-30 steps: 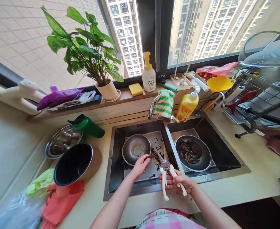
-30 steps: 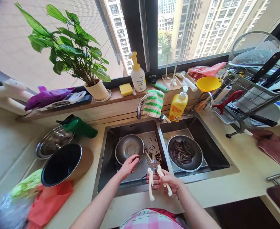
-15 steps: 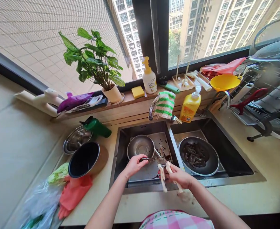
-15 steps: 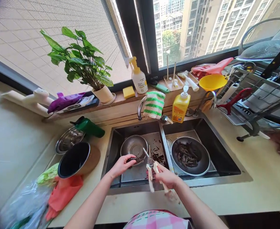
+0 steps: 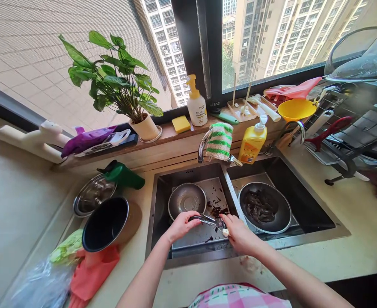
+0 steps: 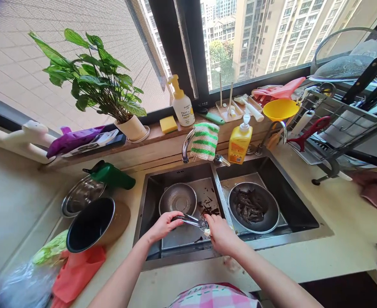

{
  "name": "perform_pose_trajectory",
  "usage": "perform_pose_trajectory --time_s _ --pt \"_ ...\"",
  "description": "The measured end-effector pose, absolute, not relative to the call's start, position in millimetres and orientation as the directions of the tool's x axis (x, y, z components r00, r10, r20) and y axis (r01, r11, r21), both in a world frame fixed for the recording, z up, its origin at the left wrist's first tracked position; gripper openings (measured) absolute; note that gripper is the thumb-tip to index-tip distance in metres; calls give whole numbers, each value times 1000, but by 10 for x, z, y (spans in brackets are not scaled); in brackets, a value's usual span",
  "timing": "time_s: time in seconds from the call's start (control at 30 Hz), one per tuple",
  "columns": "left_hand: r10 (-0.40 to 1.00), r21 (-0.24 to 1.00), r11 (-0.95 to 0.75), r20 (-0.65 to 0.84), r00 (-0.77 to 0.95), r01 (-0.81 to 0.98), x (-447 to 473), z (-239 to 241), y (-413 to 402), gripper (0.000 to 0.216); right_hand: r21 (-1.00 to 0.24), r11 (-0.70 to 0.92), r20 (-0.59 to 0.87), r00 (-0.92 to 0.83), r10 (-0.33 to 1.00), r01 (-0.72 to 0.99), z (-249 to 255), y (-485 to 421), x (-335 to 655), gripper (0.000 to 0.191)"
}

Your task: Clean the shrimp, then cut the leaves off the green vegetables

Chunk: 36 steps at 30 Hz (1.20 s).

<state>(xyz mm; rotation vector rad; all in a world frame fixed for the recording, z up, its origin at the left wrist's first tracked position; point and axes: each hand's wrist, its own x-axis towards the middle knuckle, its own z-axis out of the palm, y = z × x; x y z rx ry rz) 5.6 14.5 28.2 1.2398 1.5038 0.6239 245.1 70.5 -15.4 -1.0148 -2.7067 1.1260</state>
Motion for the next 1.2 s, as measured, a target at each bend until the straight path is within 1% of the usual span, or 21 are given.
perform_pose_trajectory --time_s 0.13,0.4,0.57,0.7,0.9,0.97,1.1,1.2 --pt "934 896 304 -348 84 322 105 205 141 26 -662 507 -211 -786 582 553 -146 660 2444 63" --pt "958 901 264 -285 12 344 156 75 127 29 -749 413 -227 -786 575 518 -147 583 2433 63" --pt "957 893 270 -291 5 361 215 47 138 29 -806 319 -236 -764 601 499 -212 501 2438 62" --pt "953 897 279 -302 15 341 288 3 146 27 -815 247 -277 -727 629 524 -262 402 2469 58" --pt "926 863 336 -375 35 377 375 -142 168 31 -822 145 -328 -667 669 550 -362 250 2546 45" --pt "917 854 352 -397 43 382 385 -209 179 33 -804 131 -354 -643 679 580 -403 216 2561 41" --pt "902 834 381 -430 38 398 383 -339 194 36 -755 108 -417 -600 683 647 -465 193 2543 27" --pt "905 841 351 -418 82 411 353 -403 190 33 -728 71 -464 -567 680 682 -506 208 2510 19"
